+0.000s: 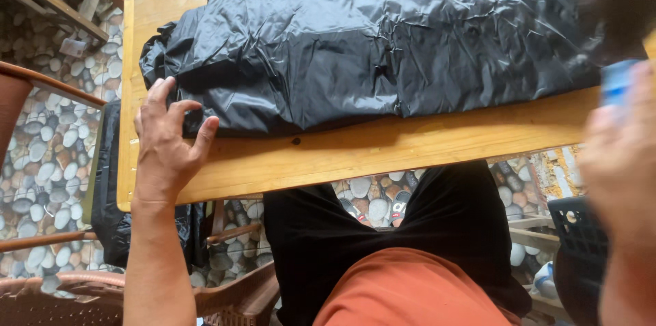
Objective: The person ties a blue drawstring on a small black pouch, then uses a feather duster to wipe the pouch and the wooden table. They then retrieve a large black plastic bag, unfold it on the table, and wrap the pouch inside it, folding the plastic over and smoothing the package.
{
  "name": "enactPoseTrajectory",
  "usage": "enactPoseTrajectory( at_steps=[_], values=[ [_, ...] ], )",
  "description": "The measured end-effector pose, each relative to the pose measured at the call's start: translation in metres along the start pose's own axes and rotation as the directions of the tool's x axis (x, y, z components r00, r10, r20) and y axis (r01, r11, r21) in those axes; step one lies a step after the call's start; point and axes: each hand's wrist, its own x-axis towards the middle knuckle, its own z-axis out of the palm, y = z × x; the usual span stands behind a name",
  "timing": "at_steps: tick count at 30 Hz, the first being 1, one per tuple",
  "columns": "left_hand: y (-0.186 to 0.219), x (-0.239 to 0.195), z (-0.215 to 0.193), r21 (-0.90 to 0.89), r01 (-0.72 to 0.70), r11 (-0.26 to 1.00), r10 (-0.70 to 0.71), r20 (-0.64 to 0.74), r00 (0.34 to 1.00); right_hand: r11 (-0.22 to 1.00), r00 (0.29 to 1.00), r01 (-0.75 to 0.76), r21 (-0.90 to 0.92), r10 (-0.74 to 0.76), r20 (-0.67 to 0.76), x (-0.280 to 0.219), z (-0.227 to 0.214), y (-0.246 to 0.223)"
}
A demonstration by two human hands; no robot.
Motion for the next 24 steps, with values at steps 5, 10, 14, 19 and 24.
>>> enactPoseTrajectory(
  at_steps=[5, 10, 14, 19, 24],
  values=[
    [-0.011, -0.006, 0.016, 0.009, -0.023, 1.0, 0.024, -0.1, 0.995, 0.859, 0.869, 0.309, 0.407, -0.429, 0.246, -0.056, -0.054, -0.167],
    [0.003, 0.012, 0.012, 0.179, -0.035, 0.983, 0.072, -0.204, 0.976, 0.598, 0.661, 0.613, 0.517, -0.747, 0.08, -0.078, -0.059, -0.232],
    [-0.004, 0.019, 0.035, 0.254, -0.024, 0.967, 0.056, -0.122, 0.991, 0.65, 0.711, 0.527, 0.547, -0.69, 0.136, -0.054, -0.061, -0.204],
    [-0.007, 0.019, 0.042, 0.23, -0.016, 0.973, 0.054, -0.157, 0.986, 0.972, 0.881, 0.105, 0.208, -0.188, 0.435, -0.029, -0.038, -0.077],
    [-0.006, 0.018, 0.036, 0.174, -0.002, 0.985, 0.031, -0.166, 0.986, 0.996, 0.994, 0.093, 0.0, -0.093, 0.063, -0.022, -0.023, -0.005]
  ],
)
